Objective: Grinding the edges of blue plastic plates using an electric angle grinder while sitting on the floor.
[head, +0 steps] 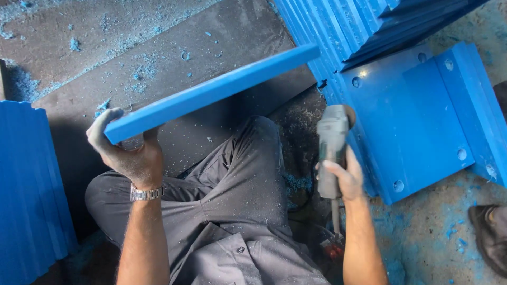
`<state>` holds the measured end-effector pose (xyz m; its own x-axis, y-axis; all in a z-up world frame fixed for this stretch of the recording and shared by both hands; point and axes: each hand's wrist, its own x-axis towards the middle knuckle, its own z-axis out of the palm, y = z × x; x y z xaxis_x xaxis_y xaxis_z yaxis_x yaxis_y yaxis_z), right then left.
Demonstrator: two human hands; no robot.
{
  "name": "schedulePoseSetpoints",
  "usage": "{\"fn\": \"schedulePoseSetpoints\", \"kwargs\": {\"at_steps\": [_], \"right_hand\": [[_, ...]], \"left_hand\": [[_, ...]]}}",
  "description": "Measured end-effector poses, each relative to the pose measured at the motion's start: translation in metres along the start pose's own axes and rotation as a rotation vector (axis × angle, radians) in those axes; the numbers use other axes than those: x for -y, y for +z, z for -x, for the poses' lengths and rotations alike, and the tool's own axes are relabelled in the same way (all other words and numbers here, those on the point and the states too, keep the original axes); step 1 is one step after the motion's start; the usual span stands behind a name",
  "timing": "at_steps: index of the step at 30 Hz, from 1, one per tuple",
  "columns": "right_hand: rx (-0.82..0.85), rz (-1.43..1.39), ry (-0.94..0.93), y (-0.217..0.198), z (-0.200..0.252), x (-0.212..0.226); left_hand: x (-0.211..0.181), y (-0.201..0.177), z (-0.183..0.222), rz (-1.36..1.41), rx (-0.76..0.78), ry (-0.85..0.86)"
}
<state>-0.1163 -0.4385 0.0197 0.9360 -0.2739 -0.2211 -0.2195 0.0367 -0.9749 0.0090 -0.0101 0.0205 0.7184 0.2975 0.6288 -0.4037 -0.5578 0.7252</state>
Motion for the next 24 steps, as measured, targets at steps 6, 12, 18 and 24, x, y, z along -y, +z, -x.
{"fn": "schedulePoseSetpoints", "kwargs": {"at_steps": [6, 12, 18, 24], "right_hand": [[-0.135, 0.965, -0.117, 0.0, -0.027, -0.133], [-0.213, 1.173, 0.244, 0.018, -0.047, -0.173], [-0.269, 1.386, 0.069, 0.005, -0.074, -0.22], [-0.283, 1.4, -0.119, 0.004, -0.07, -0.249]], "left_hand": [[-0.011, 0.01, -0.023, -0.137, -0.1, -0.029], [0.011, -0.015, -0.037, -0.488, 0.075, 0.102], [0.055, -0.027, -0.041, -0.51, 0.185, 0.107], [0.039, -0.009, -0.04, -0.328, 0.06, 0.226]]}}
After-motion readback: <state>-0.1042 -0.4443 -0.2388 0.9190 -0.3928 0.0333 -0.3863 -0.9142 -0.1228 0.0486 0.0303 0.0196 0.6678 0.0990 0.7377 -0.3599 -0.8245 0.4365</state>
